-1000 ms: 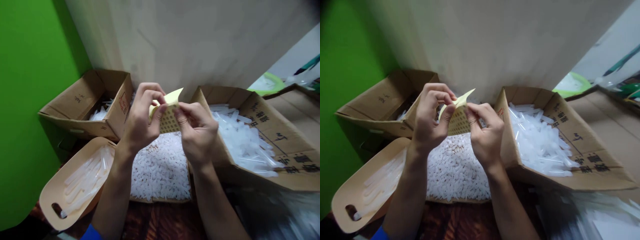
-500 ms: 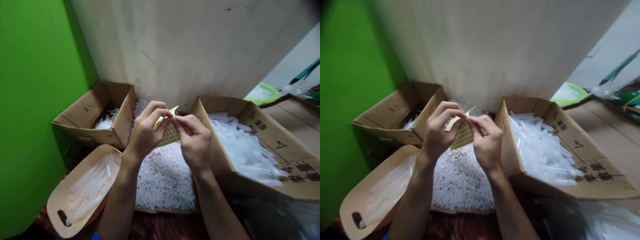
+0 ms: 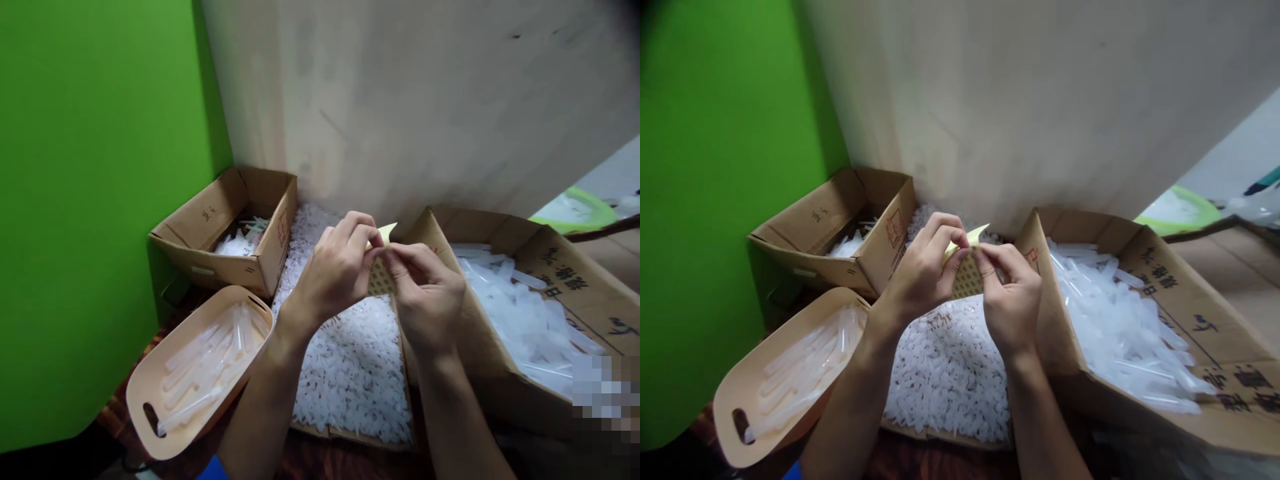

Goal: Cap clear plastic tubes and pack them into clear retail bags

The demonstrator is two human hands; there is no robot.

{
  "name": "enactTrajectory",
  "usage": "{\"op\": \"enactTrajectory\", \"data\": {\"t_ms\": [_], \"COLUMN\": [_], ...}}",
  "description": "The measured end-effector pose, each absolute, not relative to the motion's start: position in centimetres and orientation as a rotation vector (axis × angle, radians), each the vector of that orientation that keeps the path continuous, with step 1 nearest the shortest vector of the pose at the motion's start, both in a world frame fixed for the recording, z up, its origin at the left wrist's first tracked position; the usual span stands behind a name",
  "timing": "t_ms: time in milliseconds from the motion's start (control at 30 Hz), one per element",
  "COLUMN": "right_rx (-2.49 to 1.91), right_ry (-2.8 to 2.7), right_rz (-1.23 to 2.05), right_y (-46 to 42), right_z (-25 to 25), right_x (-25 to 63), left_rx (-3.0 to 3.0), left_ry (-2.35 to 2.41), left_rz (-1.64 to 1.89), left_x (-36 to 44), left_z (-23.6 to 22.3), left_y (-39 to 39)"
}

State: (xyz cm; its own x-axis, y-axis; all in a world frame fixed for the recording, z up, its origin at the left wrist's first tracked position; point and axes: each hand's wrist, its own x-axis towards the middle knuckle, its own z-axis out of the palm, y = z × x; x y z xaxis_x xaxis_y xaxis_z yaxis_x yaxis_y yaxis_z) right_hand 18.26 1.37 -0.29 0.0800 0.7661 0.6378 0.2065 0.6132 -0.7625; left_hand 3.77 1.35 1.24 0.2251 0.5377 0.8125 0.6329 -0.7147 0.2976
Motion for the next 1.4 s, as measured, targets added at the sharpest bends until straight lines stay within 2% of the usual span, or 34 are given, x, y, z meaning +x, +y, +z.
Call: {"op": "enactTrajectory", "data": {"t_ms": [167, 567, 933, 1267, 1400], "right_rx": [-0.897, -0.867, -0.845, -0.852, -0.849], "right_ry": [-1.378, -1.452, -1.468, -1.403, -1.306], "right_rz": [0.697, 0.655, 0.659, 0.768, 0.907], "right_y": [2.0, 1.6, 1.5, 1.3, 2.2], "right_z": [-1.0, -0.7, -0.7, -0.4, -1.3], "right_x": [18.4, 18.0, 18.1, 17.8, 17.7], "left_rx": [-2.405, -2.37, -2.379, -2.453, -2.45], "left_ry": [-1.138, -1.054, -1.118, -1.103, -1.144], "left_rz": [-1.635, -1.646, -1.499, -1.57, -1.569], "left_x": [3.3, 3.0, 3.2, 2.8, 2.7], "left_z": [0.9, 0.7, 0.8, 0.7, 0.6], "left_y": [1.7, 2.1, 1.9, 2.1, 2.2]}}
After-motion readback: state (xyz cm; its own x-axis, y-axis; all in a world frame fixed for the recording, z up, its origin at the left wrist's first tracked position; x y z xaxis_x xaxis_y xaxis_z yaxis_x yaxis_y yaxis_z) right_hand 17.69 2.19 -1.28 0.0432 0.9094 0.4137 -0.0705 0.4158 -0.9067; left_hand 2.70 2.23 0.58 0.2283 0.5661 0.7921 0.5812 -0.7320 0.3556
